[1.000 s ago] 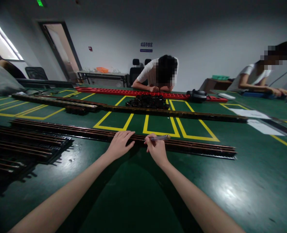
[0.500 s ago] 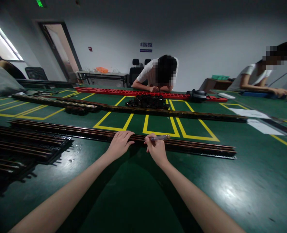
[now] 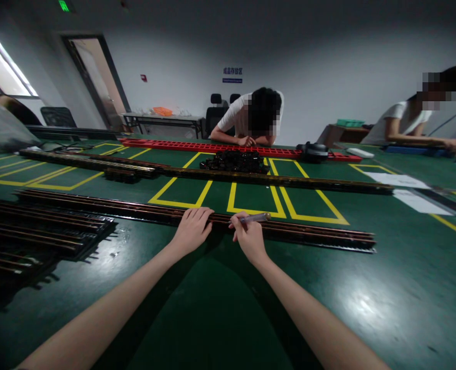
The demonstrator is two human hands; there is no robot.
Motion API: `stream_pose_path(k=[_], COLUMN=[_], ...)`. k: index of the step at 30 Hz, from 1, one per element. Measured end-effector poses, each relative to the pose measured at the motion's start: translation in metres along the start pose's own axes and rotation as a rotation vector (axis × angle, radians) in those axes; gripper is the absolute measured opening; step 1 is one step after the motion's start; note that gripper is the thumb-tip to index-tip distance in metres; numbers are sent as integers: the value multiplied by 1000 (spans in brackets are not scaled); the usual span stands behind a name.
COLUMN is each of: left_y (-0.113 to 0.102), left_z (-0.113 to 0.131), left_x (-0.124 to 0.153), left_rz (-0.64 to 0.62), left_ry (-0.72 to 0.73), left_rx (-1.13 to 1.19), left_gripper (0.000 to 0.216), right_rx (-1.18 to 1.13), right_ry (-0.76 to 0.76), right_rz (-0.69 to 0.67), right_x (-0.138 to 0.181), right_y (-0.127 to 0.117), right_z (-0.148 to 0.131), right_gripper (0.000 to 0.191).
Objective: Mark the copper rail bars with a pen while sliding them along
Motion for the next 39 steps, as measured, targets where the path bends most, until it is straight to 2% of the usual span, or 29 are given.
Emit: stream_pose_path(k=[18,24,30,39], left_y=[-5,-2,0,-3], left_z=[-2,-4,-8,-9], left_x=[1,1,0,-2], left_rz=[35,-5,-57,-97], left_ry=[-13,-17,-19,-48], left_rx=[-39,6,85,162], left_gripper=[43,45,49,33], right_rx=[29,29,11,33], right_ry=[-1,-16,8,16], right_rz=[-26,17,-47,-48], right_x=[-1,0,0,-1], right_y=[2,-1,2,2], right_z=[-6,-4,-2,-3], right_gripper=[38,37,35,36])
Point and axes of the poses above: each hand's wrist, its own x-axis away from the middle knuckle, its own y-axis out of the palm, z = x × y, the point moved 7 cm from there along -x, towards the middle knuckle, and after that the axes turned 10 degrees about -y, right-handed, at the moved point
